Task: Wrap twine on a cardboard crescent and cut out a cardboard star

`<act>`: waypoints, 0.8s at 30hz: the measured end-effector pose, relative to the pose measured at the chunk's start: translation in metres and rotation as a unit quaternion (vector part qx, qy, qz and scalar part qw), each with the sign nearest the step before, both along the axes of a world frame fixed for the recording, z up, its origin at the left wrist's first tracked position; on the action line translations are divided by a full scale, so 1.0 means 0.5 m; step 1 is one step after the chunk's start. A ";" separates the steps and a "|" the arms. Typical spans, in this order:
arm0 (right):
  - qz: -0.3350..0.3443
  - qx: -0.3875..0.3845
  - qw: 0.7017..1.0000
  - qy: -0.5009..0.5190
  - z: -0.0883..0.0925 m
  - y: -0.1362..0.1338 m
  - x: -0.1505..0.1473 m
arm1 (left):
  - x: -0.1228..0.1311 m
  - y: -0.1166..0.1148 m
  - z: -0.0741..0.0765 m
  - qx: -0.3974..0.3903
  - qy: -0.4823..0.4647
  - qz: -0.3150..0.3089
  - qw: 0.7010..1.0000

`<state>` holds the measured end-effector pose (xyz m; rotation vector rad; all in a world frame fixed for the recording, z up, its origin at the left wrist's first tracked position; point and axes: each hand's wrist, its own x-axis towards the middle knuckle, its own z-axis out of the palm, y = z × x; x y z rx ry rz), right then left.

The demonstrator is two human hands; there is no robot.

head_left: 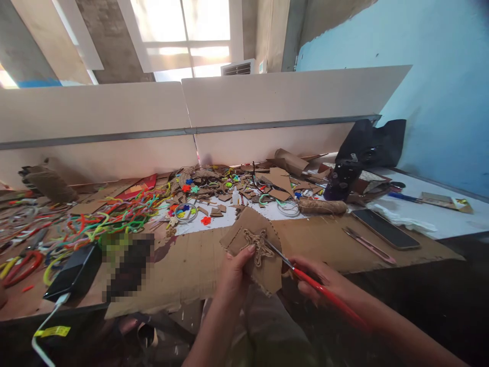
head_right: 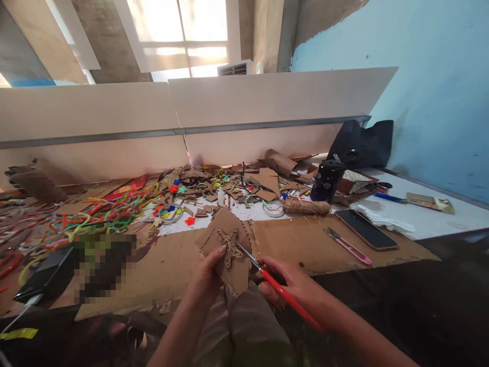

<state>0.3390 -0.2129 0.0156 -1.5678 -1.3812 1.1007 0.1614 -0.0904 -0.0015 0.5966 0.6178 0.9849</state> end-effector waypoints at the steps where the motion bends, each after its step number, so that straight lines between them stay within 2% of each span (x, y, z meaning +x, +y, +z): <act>1: 0.002 -0.001 1.000 0.004 0.001 0.000 0.000 | 0.001 -0.001 0.001 -0.001 0.003 -0.002 1.000; 6: 0.057 0.030 0.998 -0.005 0.008 0.006 0.005 | 0.005 -0.007 0.001 -0.037 0.001 0.002 0.999; 13: 0.006 -0.011 1.000 -0.028 0.003 0.004 0.001 | 0.004 -0.018 -0.010 -0.043 0.000 -0.025 0.999; 24: 0.039 0.030 0.999 0.010 -0.012 0.012 -0.010 | 0.006 -0.016 -0.022 -0.041 -0.016 -0.011 0.999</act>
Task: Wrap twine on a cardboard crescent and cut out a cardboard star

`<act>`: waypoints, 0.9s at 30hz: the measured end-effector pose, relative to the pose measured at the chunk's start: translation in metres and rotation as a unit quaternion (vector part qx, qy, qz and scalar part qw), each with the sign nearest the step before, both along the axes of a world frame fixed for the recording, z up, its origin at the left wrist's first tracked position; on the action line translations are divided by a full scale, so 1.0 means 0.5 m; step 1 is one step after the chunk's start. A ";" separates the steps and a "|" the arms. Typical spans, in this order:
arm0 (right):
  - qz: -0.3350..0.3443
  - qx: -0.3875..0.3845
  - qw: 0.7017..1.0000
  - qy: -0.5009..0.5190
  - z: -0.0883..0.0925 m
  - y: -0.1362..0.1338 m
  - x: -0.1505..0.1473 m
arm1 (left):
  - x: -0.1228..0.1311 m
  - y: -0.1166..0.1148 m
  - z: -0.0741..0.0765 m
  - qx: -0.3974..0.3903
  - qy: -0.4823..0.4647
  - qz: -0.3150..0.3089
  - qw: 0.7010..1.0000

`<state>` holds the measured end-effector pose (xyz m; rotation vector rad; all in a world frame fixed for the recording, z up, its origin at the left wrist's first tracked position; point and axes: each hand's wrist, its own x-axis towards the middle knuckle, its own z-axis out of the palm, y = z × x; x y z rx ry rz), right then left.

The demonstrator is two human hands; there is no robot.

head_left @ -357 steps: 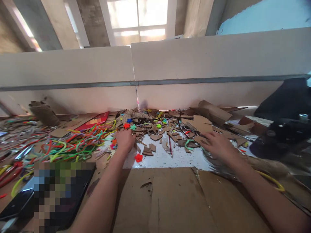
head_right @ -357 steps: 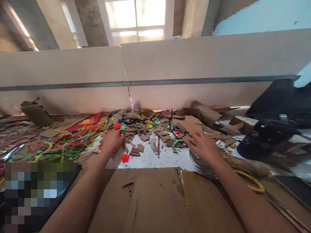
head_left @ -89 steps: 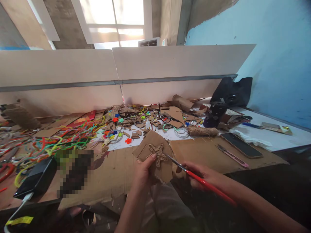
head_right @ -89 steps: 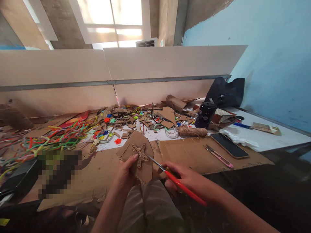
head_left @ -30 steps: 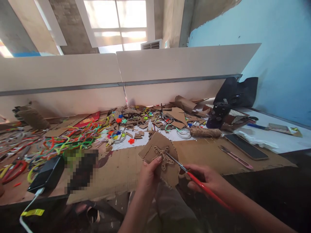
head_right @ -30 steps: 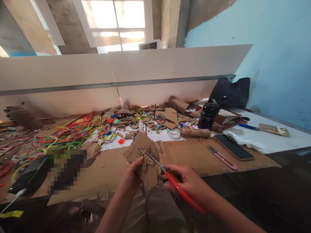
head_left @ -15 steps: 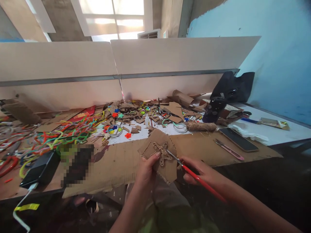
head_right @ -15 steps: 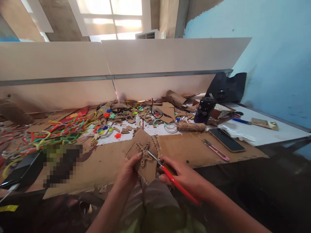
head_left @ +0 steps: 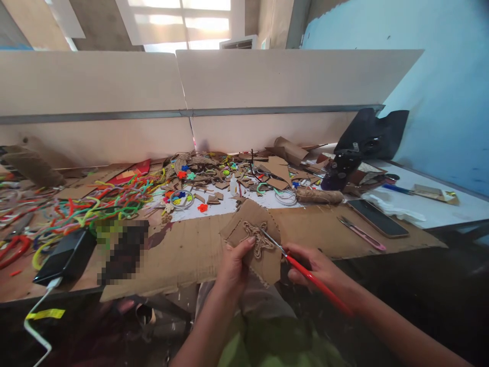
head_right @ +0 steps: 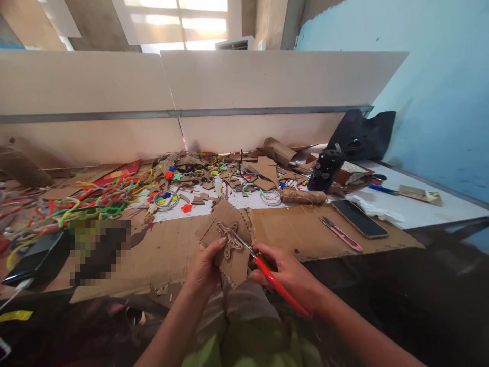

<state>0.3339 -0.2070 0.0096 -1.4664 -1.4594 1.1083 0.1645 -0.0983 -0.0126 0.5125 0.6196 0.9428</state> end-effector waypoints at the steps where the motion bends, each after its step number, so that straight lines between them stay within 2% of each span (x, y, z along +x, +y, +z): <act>1: 0.000 0.002 1.000 -0.009 0.000 0.000 0.000 | 0.000 0.000 0.000 0.000 0.000 -0.003 1.000; 7: -0.011 -0.024 0.996 -0.080 0.021 -0.003 0.002 | -0.002 0.004 0.011 0.006 0.015 -0.018 1.000; 13: 0.024 -0.063 0.991 -0.119 0.023 -0.047 0.041 | -0.040 0.057 0.043 -0.037 0.039 -0.004 0.999; 17: -0.001 -0.079 0.991 -0.112 0.023 -0.079 0.091 | -0.081 0.083 0.068 -0.056 0.068 -0.096 0.991; 20: 0.005 -0.088 0.989 -0.121 0.041 -0.078 0.117 | -0.095 0.087 0.077 -0.043 0.083 -0.123 0.988; 23: 0.037 -0.102 0.984 -0.142 0.067 -0.059 0.120 | -0.095 0.086 0.077 -0.008 0.078 -0.150 0.986; 27: 0.084 -0.100 0.976 -0.173 0.106 -0.031 0.096 | -0.095 0.087 0.072 0.009 0.103 -0.204 0.974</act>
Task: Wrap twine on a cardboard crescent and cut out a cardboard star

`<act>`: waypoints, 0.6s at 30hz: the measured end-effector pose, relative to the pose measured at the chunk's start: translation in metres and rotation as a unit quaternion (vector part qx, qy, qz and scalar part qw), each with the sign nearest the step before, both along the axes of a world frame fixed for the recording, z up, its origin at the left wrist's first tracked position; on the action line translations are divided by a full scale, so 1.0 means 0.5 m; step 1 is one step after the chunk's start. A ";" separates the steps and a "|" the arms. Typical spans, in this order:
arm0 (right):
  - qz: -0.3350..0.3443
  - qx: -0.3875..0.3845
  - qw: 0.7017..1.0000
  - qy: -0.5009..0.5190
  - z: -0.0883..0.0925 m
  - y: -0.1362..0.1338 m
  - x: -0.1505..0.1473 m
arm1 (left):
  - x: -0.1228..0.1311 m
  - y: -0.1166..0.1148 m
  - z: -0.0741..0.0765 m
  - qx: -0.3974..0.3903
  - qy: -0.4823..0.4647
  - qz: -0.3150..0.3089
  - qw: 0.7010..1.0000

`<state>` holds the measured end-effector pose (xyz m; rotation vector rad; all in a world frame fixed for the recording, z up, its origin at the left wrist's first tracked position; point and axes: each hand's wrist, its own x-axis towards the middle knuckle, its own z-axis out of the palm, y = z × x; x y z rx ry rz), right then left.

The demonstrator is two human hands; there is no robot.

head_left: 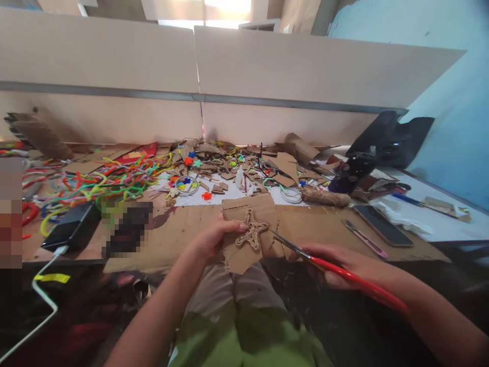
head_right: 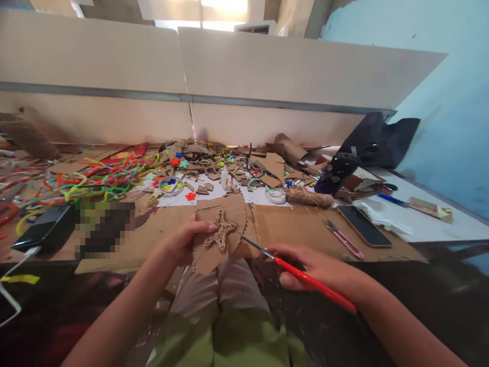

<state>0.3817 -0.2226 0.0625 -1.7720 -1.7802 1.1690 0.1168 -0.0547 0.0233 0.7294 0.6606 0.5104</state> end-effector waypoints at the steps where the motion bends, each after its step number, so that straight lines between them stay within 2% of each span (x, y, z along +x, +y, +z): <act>1: 0.010 0.002 1.000 0.000 0.009 0.005 -0.007 | -0.001 0.001 -0.002 0.000 0.011 -0.015 1.000; 6: 0.041 -0.014 0.999 -0.013 0.034 0.024 -0.017 | -0.001 0.013 -0.010 0.027 0.031 -0.047 0.998; 11: 0.077 -0.054 0.994 -0.053 0.044 0.037 -0.001 | 0.006 0.040 -0.005 0.068 0.012 -0.102 0.992; 18: 0.107 -0.071 0.991 -0.039 0.073 0.052 -0.020 | 0.007 0.059 0.002 0.112 0.034 -0.150 0.982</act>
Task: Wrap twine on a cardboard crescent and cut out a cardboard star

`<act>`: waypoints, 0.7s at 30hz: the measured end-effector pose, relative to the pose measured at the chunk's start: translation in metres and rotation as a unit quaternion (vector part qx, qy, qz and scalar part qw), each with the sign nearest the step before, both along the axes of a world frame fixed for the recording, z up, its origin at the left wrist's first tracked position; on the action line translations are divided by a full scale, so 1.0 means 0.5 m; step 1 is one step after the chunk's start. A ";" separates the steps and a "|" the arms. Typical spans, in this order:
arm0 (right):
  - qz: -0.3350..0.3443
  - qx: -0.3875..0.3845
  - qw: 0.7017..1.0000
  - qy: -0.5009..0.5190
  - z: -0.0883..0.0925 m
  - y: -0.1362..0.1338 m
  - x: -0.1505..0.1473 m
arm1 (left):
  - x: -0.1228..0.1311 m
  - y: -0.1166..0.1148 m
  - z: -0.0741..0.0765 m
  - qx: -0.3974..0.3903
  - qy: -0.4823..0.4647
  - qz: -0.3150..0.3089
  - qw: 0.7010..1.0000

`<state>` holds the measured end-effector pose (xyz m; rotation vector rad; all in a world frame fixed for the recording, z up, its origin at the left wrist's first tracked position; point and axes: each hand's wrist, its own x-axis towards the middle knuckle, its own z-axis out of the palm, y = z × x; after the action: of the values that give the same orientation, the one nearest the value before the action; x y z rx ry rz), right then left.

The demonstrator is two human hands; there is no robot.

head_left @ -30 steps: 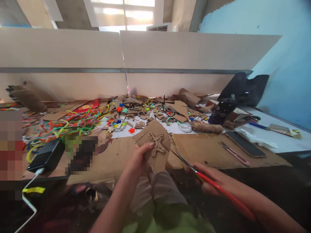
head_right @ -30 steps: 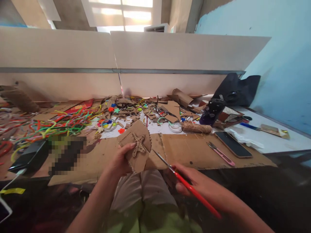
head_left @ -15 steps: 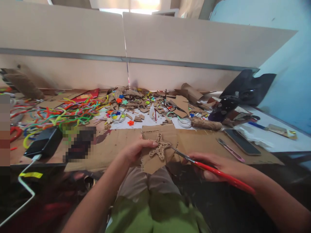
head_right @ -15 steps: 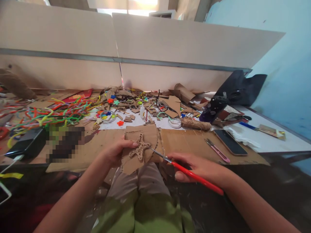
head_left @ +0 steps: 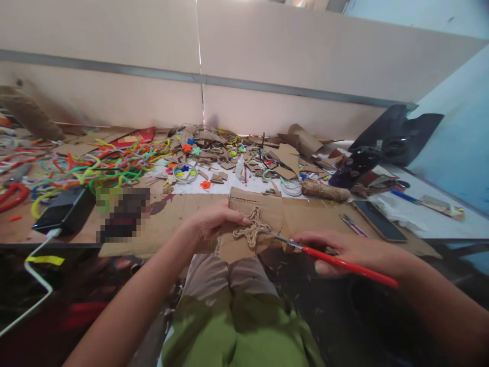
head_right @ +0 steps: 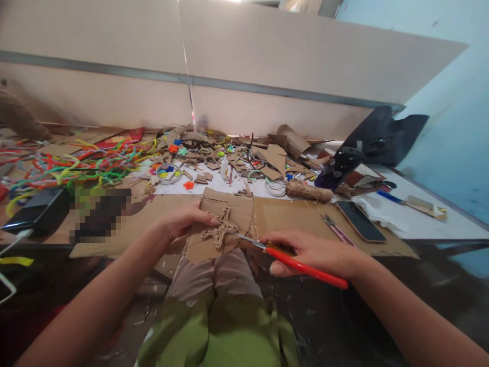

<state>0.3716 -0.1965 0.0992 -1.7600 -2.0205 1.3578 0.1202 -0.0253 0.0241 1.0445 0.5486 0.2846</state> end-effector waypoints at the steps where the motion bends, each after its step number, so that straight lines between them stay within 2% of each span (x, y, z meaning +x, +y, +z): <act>1: 0.002 -0.003 1.000 0.002 0.001 0.002 -0.002 | 0.000 0.001 0.001 0.004 0.002 -0.004 1.000; 7: -0.005 -0.030 0.998 0.052 -0.008 0.004 -0.011 | -0.002 0.012 -0.002 0.012 0.012 -0.035 0.999; 14: -0.026 -0.048 0.991 0.122 -0.027 0.002 -0.018 | -0.001 0.024 -0.008 0.026 0.030 -0.021 0.999; 21: -0.043 -0.085 0.977 0.191 -0.054 0.003 -0.021 | -0.002 0.024 -0.012 0.023 0.024 -0.033 0.999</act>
<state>0.3612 -0.1948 0.0723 -1.4802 -1.6505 1.7283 0.1192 -0.0134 0.0180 1.1146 0.5528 0.2152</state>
